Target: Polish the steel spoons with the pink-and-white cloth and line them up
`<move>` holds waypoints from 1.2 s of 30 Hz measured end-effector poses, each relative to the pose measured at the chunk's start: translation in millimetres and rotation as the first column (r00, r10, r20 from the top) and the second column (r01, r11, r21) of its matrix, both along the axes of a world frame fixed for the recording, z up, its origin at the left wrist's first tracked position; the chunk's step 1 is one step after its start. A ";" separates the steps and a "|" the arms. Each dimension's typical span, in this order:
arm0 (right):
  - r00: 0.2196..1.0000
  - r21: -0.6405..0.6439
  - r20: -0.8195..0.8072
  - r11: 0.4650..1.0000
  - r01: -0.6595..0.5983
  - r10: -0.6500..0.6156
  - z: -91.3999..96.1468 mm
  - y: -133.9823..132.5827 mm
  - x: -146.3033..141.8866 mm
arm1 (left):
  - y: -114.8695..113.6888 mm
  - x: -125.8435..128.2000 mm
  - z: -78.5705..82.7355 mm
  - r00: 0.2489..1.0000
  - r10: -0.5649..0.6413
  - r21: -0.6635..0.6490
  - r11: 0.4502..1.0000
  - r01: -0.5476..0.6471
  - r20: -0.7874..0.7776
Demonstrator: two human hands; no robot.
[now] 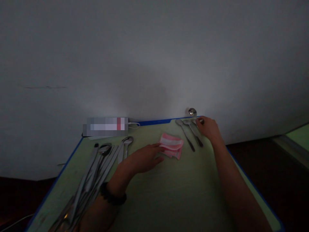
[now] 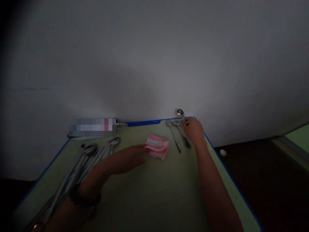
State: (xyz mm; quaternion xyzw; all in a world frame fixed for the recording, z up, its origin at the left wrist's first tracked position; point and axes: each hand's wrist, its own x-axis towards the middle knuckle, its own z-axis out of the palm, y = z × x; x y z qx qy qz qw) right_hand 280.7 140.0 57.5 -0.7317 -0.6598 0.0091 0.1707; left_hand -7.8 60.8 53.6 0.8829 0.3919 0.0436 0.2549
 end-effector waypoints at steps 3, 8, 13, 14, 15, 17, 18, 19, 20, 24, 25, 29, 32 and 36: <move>0.997 -0.069 0.027 0.996 -0.065 0.067 -8.3 2.2 3.7 | -0.7 1.5 2.2 1.000 0.000 -0.003 1.000 0.000 -0.016; 0.994 -0.109 0.084 0.992 -0.063 0.072 -17.5 6.5 5.2 | -1.4 2.5 3.0 0.999 0.011 0.003 1.000 -0.011 -0.030; 0.993 -0.146 0.102 0.988 -0.044 0.059 -25.3 9.3 3.9 | -0.7 1.9 1.7 0.999 0.009 0.003 1.000 -0.009 -0.039; 0.993 -0.154 0.102 0.987 -0.049 0.066 -27.0 9.6 3.5 | -0.6 1.8 1.8 0.999 0.009 0.001 1.000 -0.008 -0.040; 0.992 -0.162 0.102 0.985 -0.058 0.075 -28.5 9.9 3.1 | -0.5 1.8 1.9 0.999 0.008 0.000 1.000 -0.008 -0.040; 0.990 -0.174 0.101 0.982 -0.077 0.096 -31.0 10.2 2.7 | -0.4 1.8 2.2 0.999 0.009 -0.002 1.000 -0.009 -0.039; 0.990 -0.178 0.101 0.980 -0.084 0.103 -32.0 10.3 2.6 | -0.4 1.7 2.2 0.999 0.008 -0.003 1.000 -0.008 -0.039; 0.989 -0.183 0.100 0.979 -0.089 0.109 -32.9 10.4 2.5 | -0.4 1.6 2.0 0.999 0.006 -0.005 1.000 -0.006 -0.040; 0.989 -0.187 0.100 0.978 -0.091 0.112 -33.9 10.5 2.5 | -0.4 1.4 1.7 0.999 0.006 -0.005 1.000 -0.006 -0.040; 0.989 -0.206 0.091 0.974 -0.096 0.117 -38.9 11.8 1.5 | -0.4 0.7 -0.4 0.999 0.009 0.001 1.000 -0.009 -0.042; 0.989 -0.210 0.089 0.973 -0.097 0.118 -40.4 12.5 1.0 | -0.3 0.6 -1.1 0.999 0.010 0.003 1.000 -0.010 -0.044; 0.989 -0.217 0.082 0.971 -0.100 0.120 -44.8 15.6 0.1 | 0.2 0.4 -2.8 0.999 0.008 0.007 1.000 -0.008 -0.040; 0.990 -0.218 0.076 0.971 -0.102 0.121 -46.4 17.1 0.5 | 0.4 0.8 -2.5 1.000 0.001 0.010 1.000 -0.001 -0.029; 0.989 -0.218 0.066 0.969 -0.114 0.131 -46.6 16.9 1.0 | -0.1 1.0 -1.7 0.999 -0.003 0.007 1.000 0.003 -0.034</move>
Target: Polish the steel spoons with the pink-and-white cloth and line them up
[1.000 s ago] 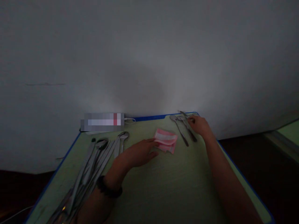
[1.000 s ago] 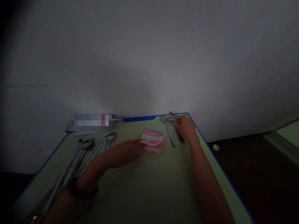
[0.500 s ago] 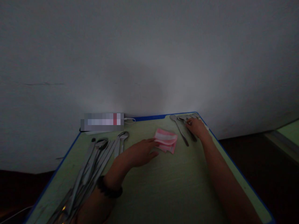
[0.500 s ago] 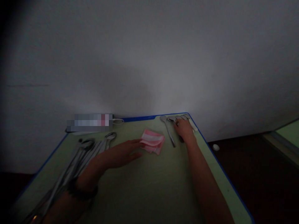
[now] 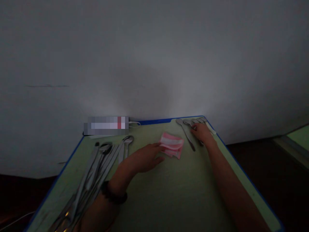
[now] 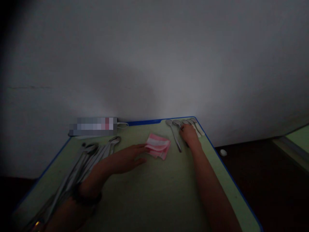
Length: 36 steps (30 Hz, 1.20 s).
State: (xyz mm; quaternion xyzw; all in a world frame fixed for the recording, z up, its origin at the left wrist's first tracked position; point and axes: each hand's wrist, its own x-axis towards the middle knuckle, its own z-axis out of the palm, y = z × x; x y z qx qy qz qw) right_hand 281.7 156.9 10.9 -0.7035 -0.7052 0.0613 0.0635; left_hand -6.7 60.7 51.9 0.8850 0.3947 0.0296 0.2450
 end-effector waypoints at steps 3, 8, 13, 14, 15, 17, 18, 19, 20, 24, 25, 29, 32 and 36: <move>1.000 0.002 -0.006 1.000 0.000 0.000 0.4 -0.8 -0.5 | -0.6 -0.5 -0.5 1.000 0.011 0.006 1.000 -0.011 -0.012; 1.000 0.007 -0.015 1.000 0.021 -0.021 -0.4 -0.8 -1.1 | -0.7 -1.0 -1.5 1.000 0.019 0.011 1.000 -0.018 -0.021; 0.999 0.022 -0.021 0.999 0.049 -0.048 -1.1 -2.0 -1.0 | -0.7 -0.2 1.4 1.000 -0.002 -0.006 1.000 0.002 0.008; 0.998 0.030 -0.022 0.998 0.054 -0.054 -0.5 -2.5 -1.4 | -0.7 0.0 2.0 1.000 -0.003 -0.008 1.000 0.003 0.010; 0.998 0.040 -0.022 0.997 0.060 -0.059 0.4 -3.0 -2.1 | -0.8 0.2 2.5 1.000 -0.003 -0.009 1.000 0.003 0.011; 0.998 0.062 -0.023 0.996 0.066 -0.065 3.1 -4.1 -4.0 | -0.6 0.3 2.7 1.000 -0.002 -0.012 1.000 0.003 0.014; 0.998 0.074 -0.025 0.995 0.065 -0.063 4.7 -4.7 -5.3 | -0.5 0.2 2.5 1.000 -0.002 -0.014 1.000 0.003 0.016; 0.998 0.086 -0.030 0.994 0.060 -0.057 6.3 -5.3 -6.6 | -0.3 0.0 2.2 1.000 -0.001 -0.016 1.000 0.002 0.018; 0.998 0.097 -0.036 0.994 0.052 -0.049 8.1 -5.9 -7.9 | -0.1 -0.4 1.8 1.000 0.000 -0.016 1.000 0.000 0.022; 0.998 0.118 -0.060 0.993 0.016 -0.009 16.7 -9.6 -15.2 | 0.4 -1.5 1.6 0.999 0.000 -0.020 1.000 0.001 0.032; 0.997 0.117 -0.073 0.993 -0.005 0.014 19.7 -11.1 -18.3 | 0.4 -1.4 2.2 0.999 -0.004 -0.024 1.000 0.004 0.038; 0.957 0.082 -0.197 0.976 -0.200 0.213 35.1 -23.1 -39.2 | 1.9 -2.6 6.8 0.998 0.000 -0.045 0.999 0.003 0.061; 0.859 -0.029 -0.341 0.909 -0.417 0.383 46.5 -38.8 -60.6 | 6.9 -13.6 11.0 0.997 0.068 -0.046 0.997 -0.067 0.029; 0.770 -0.117 -0.450 0.824 -0.554 0.453 48.3 -61.0 -88.3 | 16.8 -52.6 16.3 0.979 0.201 -0.035 0.979 -0.202 -0.040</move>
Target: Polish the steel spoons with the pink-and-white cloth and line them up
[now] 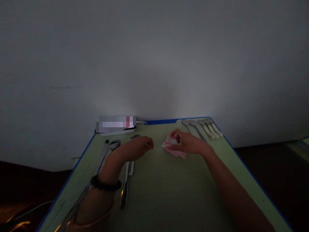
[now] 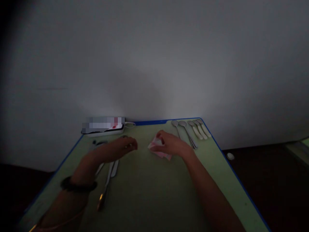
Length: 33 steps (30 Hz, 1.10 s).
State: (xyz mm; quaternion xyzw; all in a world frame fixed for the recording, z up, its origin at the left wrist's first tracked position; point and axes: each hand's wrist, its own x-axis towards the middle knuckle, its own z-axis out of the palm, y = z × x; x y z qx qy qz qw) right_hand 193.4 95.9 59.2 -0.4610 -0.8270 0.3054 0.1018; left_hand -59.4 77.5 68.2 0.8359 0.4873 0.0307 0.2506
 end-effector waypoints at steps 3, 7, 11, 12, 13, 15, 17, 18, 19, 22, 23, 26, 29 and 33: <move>0.994 0.024 0.084 0.997 -0.070 0.068 -14.8 -11.1 -22.5 | 1.4 -35.9 1.4 0.990 0.132 0.024 0.991 -0.131 -0.052; 0.964 0.298 0.212 0.950 0.093 -0.160 -43.7 -18.0 -55.7 | -5.4 -64.4 -4.1 0.963 0.250 0.019 0.968 -0.249 -0.105; 0.924 0.421 0.243 0.890 0.175 -0.296 -60.4 -15.5 -79.1 | -6.9 -76.6 -6.9 0.941 0.316 0.006 0.948 -0.318 -0.124; 0.921 0.431 0.241 0.884 0.180 -0.305 -61.9 -13.3 -83.0 | -5.8 -80.1 -5.8 0.933 0.337 0.012 0.941 -0.338 -0.125; 0.920 0.441 0.234 0.878 0.188 -0.314 -62.6 -10.6 -86.2 | -4.6 -84.2 -4.1 0.925 0.358 0.018 0.933 -0.358 -0.126; 0.917 0.458 0.216 0.864 0.209 -0.336 -62.8 -4.8 -91.6 | -2.7 -94.0 -0.7 0.910 0.393 0.014 0.919 -0.395 -0.130; 0.914 0.474 0.201 0.852 0.224 -0.353 -62.7 0.4 -96.0 | -2.6 -104.9 0.6 0.892 0.429 -0.008 0.901 -0.434 -0.145; 0.913 0.479 0.196 0.847 0.230 -0.358 -62.9 2.4 -97.7 | -3.3 -110.2 -0.1 0.881 0.447 -0.026 0.889 -0.456 -0.157; 0.912 0.482 0.192 0.845 0.234 -0.362 -63.2 3.9 -99.1 | -4.3 -115.2 -1.6 0.869 0.464 -0.052 0.877 -0.478 -0.170; 0.910 0.479 0.186 0.843 0.245 -0.370 -64.7 5.8 -101.1 | -7.7 -126.3 -9.2 0.841 0.495 -0.186 0.825 -0.533 -0.218; 0.912 0.480 0.180 0.842 0.246 -0.369 -65.2 5.8 -101.1 | -8.6 -128.3 -11.9 0.836 0.496 -0.242 0.803 -0.544 -0.232; 0.915 0.484 0.164 0.838 0.252 -0.370 -66.2 5.3 -100.1 | -9.9 -129.5 -17.9 0.834 0.479 -0.396 0.734 -0.551 -0.272; 0.915 0.481 0.154 0.837 0.260 -0.372 -66.8 5.6 -98.8 | -10.2 -126.0 -19.0 0.834 0.460 -0.477 0.684 -0.552 -0.305; 0.921 0.471 0.134 0.842 0.265 -0.365 -68.4 7.5 -97.1 | -11.9 -120.7 -14.1 0.842 0.462 -0.483 0.690 -0.538 -0.278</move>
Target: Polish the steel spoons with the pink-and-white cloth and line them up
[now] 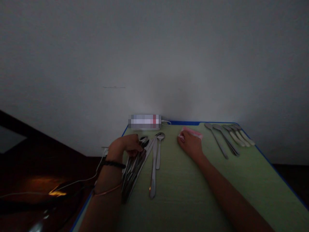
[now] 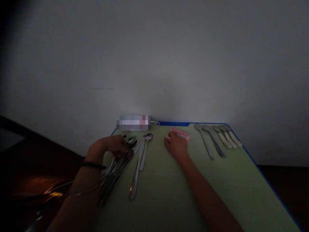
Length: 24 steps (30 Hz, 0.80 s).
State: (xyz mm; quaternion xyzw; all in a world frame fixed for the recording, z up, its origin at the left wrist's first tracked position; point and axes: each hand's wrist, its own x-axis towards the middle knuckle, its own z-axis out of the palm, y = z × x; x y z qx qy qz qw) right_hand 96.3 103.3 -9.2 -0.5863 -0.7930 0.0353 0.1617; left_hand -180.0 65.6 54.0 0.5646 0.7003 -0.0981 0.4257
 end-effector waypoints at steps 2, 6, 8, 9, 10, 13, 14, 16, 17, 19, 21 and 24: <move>1.000 0.004 -0.022 1.000 -0.007 0.007 -1.1 0.6 1.1 | -1.5 1.4 3.9 1.000 -0.003 0.033 0.999 0.002 0.029; 0.998 0.021 -0.054 1.000 -0.016 0.017 -2.9 0.3 3.8 | -3.2 -0.5 9.4 0.997 0.001 0.093 0.996 -0.008 0.073; 0.997 0.032 -0.069 0.999 -0.018 0.020 -3.1 0.1 4.9 | -3.0 -3.2 9.5 0.996 0.002 0.112 0.994 -0.012 0.088; 0.997 0.036 -0.075 0.999 -0.019 0.022 -2.9 0.1 5.2 | -2.8 -4.4 8.9 0.995 0.001 0.119 0.993 -0.013 0.096; 0.997 0.038 -0.080 0.999 -0.019 0.022 -2.5 0.2 5.4 | -2.5 -5.3 8.2 0.994 -0.002 0.125 0.992 -0.011 0.105; 0.997 0.031 -0.079 0.999 -0.013 0.015 -1.4 1.1 5.5 | -2.0 -4.7 6.9 0.991 -0.018 0.136 0.991 0.000 0.131; 0.997 0.030 -0.079 1.000 -0.010 0.012 -1.2 1.5 5.5 | -2.1 -3.6 7.5 0.990 -0.024 0.140 0.990 0.004 0.137; 0.996 0.032 -0.083 0.999 -0.011 0.014 -1.6 2.3 5.6 | -2.9 -1.5 11.1 0.988 -0.036 0.160 0.987 0.011 0.149; 0.996 0.037 -0.086 0.999 -0.011 0.014 -2.3 2.7 5.8 | -3.6 -1.1 13.9 0.987 -0.041 0.176 0.984 0.013 0.155; 0.995 0.051 -0.094 0.999 -0.007 0.012 -4.1 3.4 6.3 | -5.5 -2.3 20.5 0.985 -0.049 0.218 0.976 0.012 0.164; 0.995 0.063 -0.104 0.998 -0.003 0.010 -5.9 4.0 6.7 | -7.3 -6.9 25.4 0.986 -0.047 0.258 0.966 0.004 0.160; 0.993 0.066 -0.119 0.998 -0.001 0.009 -7.2 4.3 7.0 | -8.8 -17.6 24.5 0.992 -0.012 0.283 0.959 -0.024 0.123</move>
